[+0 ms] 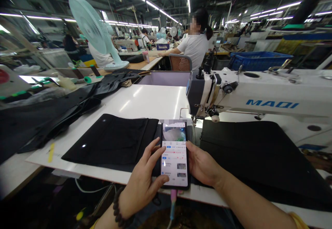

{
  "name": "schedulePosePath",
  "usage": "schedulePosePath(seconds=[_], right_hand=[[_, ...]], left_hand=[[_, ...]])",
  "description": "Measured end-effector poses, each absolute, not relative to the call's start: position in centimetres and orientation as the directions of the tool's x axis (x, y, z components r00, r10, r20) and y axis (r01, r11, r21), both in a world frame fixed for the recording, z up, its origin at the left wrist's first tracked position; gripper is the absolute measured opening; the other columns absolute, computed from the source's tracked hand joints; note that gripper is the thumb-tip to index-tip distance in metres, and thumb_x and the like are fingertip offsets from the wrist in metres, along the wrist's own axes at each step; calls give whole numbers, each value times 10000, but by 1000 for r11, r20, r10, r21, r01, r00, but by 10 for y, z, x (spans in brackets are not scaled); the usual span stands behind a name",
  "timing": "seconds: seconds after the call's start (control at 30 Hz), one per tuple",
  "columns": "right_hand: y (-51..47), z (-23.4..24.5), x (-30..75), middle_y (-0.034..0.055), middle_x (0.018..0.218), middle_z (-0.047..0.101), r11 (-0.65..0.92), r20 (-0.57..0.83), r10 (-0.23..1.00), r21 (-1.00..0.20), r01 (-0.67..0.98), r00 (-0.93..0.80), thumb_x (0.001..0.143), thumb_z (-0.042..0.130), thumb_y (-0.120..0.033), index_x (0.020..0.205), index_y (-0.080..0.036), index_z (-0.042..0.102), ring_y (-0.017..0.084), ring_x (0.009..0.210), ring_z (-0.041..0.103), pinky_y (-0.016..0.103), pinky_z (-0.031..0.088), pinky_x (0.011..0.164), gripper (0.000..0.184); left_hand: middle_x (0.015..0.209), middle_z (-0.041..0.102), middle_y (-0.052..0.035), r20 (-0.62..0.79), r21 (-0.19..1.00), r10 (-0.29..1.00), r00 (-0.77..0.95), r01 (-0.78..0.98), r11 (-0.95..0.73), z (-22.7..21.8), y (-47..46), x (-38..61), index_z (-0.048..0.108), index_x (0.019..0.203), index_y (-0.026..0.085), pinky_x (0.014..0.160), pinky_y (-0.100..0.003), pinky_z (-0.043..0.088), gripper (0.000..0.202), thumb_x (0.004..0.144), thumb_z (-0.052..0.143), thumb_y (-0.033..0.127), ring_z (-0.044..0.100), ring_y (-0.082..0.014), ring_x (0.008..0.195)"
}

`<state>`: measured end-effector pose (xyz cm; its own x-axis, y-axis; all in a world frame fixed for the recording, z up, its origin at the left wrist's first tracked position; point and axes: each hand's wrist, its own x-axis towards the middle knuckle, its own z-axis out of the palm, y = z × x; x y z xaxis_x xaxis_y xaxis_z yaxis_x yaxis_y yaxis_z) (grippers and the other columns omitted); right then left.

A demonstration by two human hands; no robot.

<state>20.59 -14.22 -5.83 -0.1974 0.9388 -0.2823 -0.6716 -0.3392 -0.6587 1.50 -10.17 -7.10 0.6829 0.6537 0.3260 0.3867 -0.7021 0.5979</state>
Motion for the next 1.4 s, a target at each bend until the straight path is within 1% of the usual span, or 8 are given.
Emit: schedulePosePath(seconds=[0.3,0.53,0.67,0.93,1.4], right_hand=[[-143,-59,206,83,1050,670,-342,-281,937,-639,-689,-205,858,473,-348,1023,-143,637,223,1049,571,423,315,1016,310],[-143,-58,205,80,1021,680,-338,-282,939,-647,-684,-197,875,444,-346,1022,-146,639,219,1037,576,426,306,1019,316],[-142,-58,205,77,1006,686,-335,-271,940,-631,-699,-206,885,426,-329,1024,-142,642,211,1006,593,408,347,990,318],[-143,-61,206,76,1038,677,-327,-260,943,-621,-713,-206,861,477,-334,1026,-134,644,202,985,604,367,409,935,308],[-143,-61,206,75,1035,678,-332,-248,942,-610,-720,-225,866,470,-331,1037,-131,641,190,973,612,344,432,912,314]], left_hand=[[1434,198,-124,325,598,652,685,385,-703,-71,-101,15,336,1306,223,978,-445,382,549,828,522,419,377,-281,1225],[1434,192,-119,319,602,653,687,385,-699,-71,-101,15,319,1313,234,987,-446,372,558,825,532,404,369,-278,1231],[1436,188,-119,321,603,654,685,385,-699,-72,-102,14,327,1309,232,987,-448,370,553,823,538,393,365,-280,1233],[1437,180,-116,316,604,650,691,381,-700,-73,-100,15,310,1314,237,987,-457,366,552,830,524,394,358,-280,1235],[1435,184,-117,322,601,649,689,382,-703,-72,-101,15,309,1313,238,992,-459,364,558,826,531,397,356,-284,1237]])
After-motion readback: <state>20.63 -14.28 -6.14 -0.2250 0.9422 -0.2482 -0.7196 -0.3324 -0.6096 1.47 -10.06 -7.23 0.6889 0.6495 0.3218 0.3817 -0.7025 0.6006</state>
